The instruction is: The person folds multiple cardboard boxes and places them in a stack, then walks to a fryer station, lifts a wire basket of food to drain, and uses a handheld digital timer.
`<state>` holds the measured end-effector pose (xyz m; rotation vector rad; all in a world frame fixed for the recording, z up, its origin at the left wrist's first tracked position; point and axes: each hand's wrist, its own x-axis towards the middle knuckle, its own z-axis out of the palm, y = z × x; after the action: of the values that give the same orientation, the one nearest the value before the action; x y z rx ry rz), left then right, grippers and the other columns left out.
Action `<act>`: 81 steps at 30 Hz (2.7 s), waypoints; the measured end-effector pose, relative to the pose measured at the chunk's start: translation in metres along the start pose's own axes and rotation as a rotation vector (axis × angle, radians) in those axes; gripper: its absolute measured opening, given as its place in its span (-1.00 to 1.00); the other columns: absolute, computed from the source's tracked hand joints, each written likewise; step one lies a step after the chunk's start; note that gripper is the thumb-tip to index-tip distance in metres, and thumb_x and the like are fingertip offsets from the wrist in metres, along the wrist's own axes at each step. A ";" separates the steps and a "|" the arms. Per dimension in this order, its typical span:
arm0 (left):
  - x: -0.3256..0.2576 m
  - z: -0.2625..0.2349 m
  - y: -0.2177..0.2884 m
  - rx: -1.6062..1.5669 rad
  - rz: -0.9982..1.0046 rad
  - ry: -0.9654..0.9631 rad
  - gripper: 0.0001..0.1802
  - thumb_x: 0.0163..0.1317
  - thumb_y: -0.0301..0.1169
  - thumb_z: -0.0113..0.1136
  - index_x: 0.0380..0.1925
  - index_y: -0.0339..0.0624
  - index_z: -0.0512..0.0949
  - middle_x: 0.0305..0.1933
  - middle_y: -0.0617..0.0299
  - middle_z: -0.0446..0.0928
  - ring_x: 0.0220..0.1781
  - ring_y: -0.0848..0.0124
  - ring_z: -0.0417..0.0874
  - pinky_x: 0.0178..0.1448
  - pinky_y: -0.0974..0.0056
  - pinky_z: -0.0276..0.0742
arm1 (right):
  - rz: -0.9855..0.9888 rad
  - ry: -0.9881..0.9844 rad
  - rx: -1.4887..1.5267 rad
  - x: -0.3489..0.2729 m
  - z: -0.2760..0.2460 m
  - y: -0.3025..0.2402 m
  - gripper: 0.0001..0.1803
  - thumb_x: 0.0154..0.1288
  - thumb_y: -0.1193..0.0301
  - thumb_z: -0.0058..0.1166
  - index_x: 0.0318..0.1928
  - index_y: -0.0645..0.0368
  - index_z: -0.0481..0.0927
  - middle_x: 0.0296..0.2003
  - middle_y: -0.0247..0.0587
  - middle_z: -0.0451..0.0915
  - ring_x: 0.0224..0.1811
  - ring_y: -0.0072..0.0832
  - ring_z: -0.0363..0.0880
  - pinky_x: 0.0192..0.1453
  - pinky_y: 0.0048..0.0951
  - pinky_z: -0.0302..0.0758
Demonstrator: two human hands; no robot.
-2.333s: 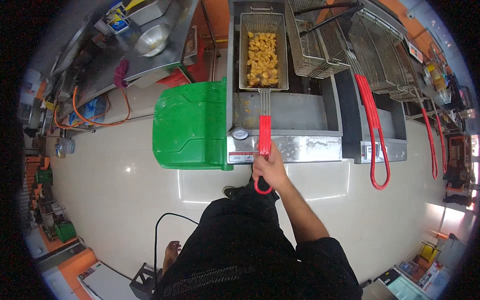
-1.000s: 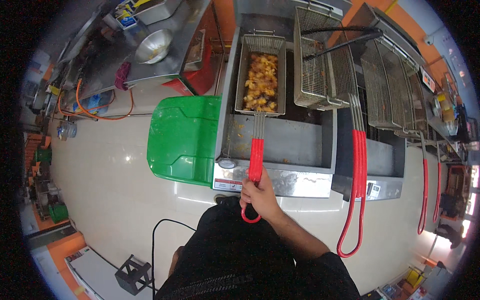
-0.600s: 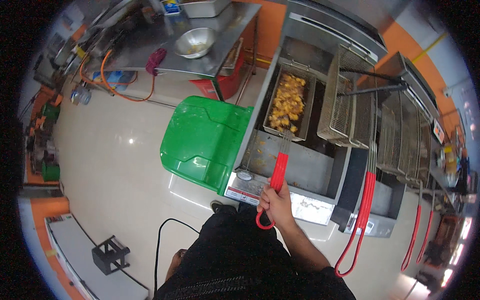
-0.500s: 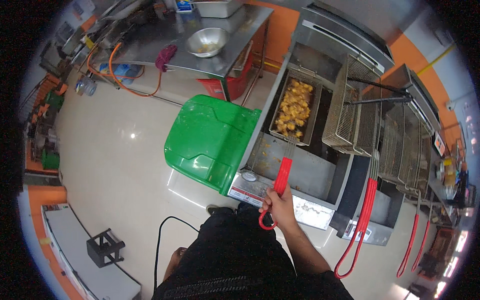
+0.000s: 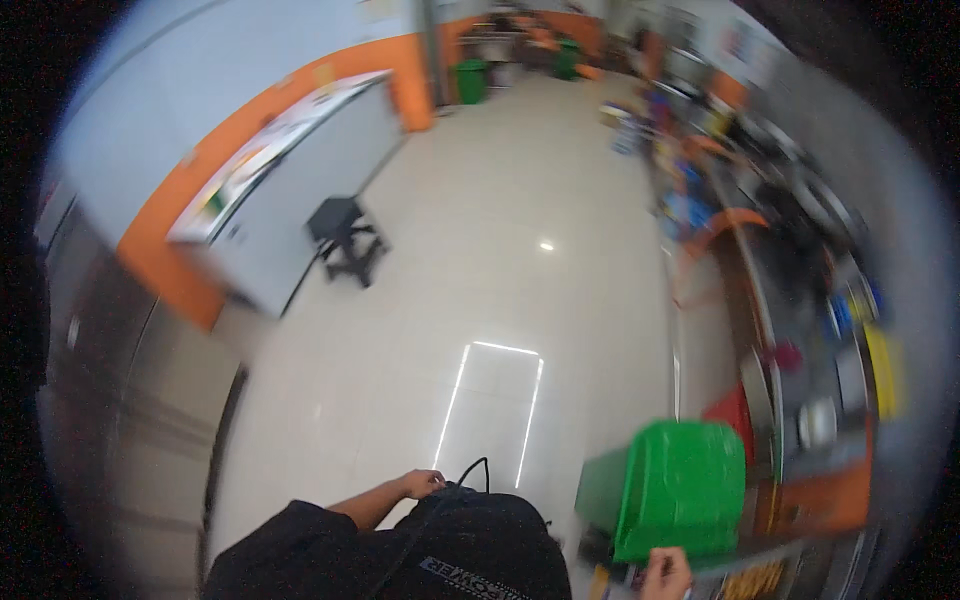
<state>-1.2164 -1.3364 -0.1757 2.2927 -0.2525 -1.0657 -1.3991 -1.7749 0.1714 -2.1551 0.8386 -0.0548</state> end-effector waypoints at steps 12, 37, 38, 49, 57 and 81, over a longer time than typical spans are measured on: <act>-0.112 -0.116 -0.199 -0.349 -0.405 0.471 -0.54 0.33 0.02 0.06 0.00 -0.05 0.64 0.01 -0.02 0.68 0.11 0.00 0.66 0.23 0.04 0.54 | 0.049 -0.902 -0.438 0.194 0.378 0.090 -0.75 0.46 0.29 0.07 -0.20 0.27 0.56 -0.53 -0.18 0.55 -0.56 -0.38 0.56 -0.48 -0.36 0.52; 0.010 -0.370 -0.379 -0.900 -0.997 0.514 -0.45 0.25 0.10 0.12 0.02 -0.04 0.67 0.10 -0.02 0.65 0.21 -0.02 0.61 0.33 0.02 0.49 | -0.047 -1.339 -0.445 0.501 0.895 -0.527 -0.57 0.42 0.26 0.12 0.22 0.10 0.45 -0.19 -0.09 0.68 -0.25 -0.21 0.69 -0.20 -0.14 0.67; 0.022 -0.384 -0.380 -0.861 -0.893 0.471 -0.45 0.23 0.10 0.15 0.01 -0.04 0.67 0.10 -0.01 0.65 0.21 -0.01 0.61 0.33 0.03 0.49 | -0.017 -1.385 -0.562 0.493 0.912 -0.541 -0.56 0.43 0.25 0.10 0.24 0.11 0.46 -0.13 -0.08 0.68 -0.14 -0.19 0.67 -0.08 -0.15 0.65; 0.112 -0.667 -0.658 -0.523 -0.673 0.295 -0.57 0.37 -0.08 0.02 -0.04 -0.14 0.67 0.06 -0.01 0.65 0.14 0.05 0.64 0.25 0.01 0.54 | -0.415 -1.375 -0.700 0.486 1.152 -0.698 -0.55 0.44 0.25 0.07 0.27 0.10 0.50 -0.01 -0.08 0.68 0.08 -0.20 0.62 0.18 -0.24 0.53; 0.095 -1.086 -0.755 -1.124 -0.210 1.385 -0.80 0.46 -0.31 0.12 -0.16 -0.20 0.61 -0.18 0.24 0.63 -0.17 0.42 0.61 -0.05 0.28 0.53 | -0.890 -1.167 -0.813 0.497 1.239 -0.908 -0.51 0.49 0.18 -0.11 0.35 -0.01 0.45 0.10 0.12 0.62 0.19 -0.05 0.57 0.32 -0.22 0.41; 0.039 -1.252 -0.883 -0.018 -1.712 1.752 -0.53 0.38 -0.27 0.02 0.29 0.03 0.43 0.53 0.19 0.25 0.56 0.09 0.21 0.49 -0.22 0.10 | -1.557 -1.509 -0.907 0.481 1.567 -1.381 -0.71 0.36 0.33 0.18 0.03 0.17 0.62 -0.15 0.02 0.72 -0.09 -0.10 0.73 0.03 -0.14 0.63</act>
<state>-0.3201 -0.0961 -0.0873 2.0803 2.4612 0.8315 0.2101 -0.3730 -0.0298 -2.1140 -1.9189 1.1343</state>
